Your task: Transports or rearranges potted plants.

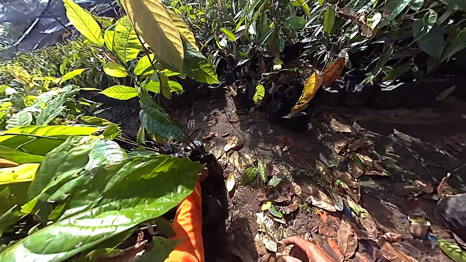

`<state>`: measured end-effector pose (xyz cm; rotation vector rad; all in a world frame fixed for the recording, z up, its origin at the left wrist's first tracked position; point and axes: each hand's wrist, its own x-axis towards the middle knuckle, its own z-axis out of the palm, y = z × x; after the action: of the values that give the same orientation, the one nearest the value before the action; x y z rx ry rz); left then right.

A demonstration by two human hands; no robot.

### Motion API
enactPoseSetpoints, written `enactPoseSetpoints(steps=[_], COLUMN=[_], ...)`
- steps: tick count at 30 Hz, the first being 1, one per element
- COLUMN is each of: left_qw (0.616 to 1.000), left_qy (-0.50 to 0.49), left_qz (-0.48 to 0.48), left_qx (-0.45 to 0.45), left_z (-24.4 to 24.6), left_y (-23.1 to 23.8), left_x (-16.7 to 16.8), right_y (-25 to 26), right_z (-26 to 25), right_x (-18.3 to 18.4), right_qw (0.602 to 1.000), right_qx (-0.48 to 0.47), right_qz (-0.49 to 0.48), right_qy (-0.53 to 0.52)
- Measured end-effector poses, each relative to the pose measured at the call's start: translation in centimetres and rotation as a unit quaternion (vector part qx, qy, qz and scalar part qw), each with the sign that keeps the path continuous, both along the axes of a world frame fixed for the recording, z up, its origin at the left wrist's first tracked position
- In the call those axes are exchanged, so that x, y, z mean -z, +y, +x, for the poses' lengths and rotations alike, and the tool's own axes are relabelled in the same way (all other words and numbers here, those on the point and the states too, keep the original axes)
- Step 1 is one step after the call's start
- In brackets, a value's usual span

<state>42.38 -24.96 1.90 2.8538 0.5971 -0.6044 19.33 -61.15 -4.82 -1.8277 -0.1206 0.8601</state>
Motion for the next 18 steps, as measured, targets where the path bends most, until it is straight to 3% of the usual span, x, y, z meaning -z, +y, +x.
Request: enactPoseSetpoints(steps=[3, 7, 9, 15, 18], left_qw=[0.999, 0.996, 0.994, 0.987, 0.995], left_qy=[-0.035, -0.074, -0.091, 0.083, 0.016], left_qz=[-0.030, 0.043, 0.057, 0.124, 0.089], left_qx=[-0.022, -0.037, -0.003, 0.053, 0.051], left_z=[-0.2, -1.3, -0.9, 2.2, 3.0], left_y=[0.1, -2.5, -2.4, -0.9, -0.6], left_x=[-0.7, -3.7, -3.6, -1.7, -2.4], right_y=[0.1, 0.1, 0.0, -0.1, -0.3], right_z=[0.0, 0.1, 0.0, 0.2, 0.3], right_x=[-0.3, -0.5, -0.4, -0.6, -0.7], right_qw=[1.000, 1.000, 1.000, 1.000, 1.000], right_qx=[-0.003, 0.001, 0.003, 0.005, 0.006], right_qz=[-0.007, -0.008, -0.011, -0.011, -0.008], right_qy=[0.021, 0.015, 0.018, 0.018, 0.014])
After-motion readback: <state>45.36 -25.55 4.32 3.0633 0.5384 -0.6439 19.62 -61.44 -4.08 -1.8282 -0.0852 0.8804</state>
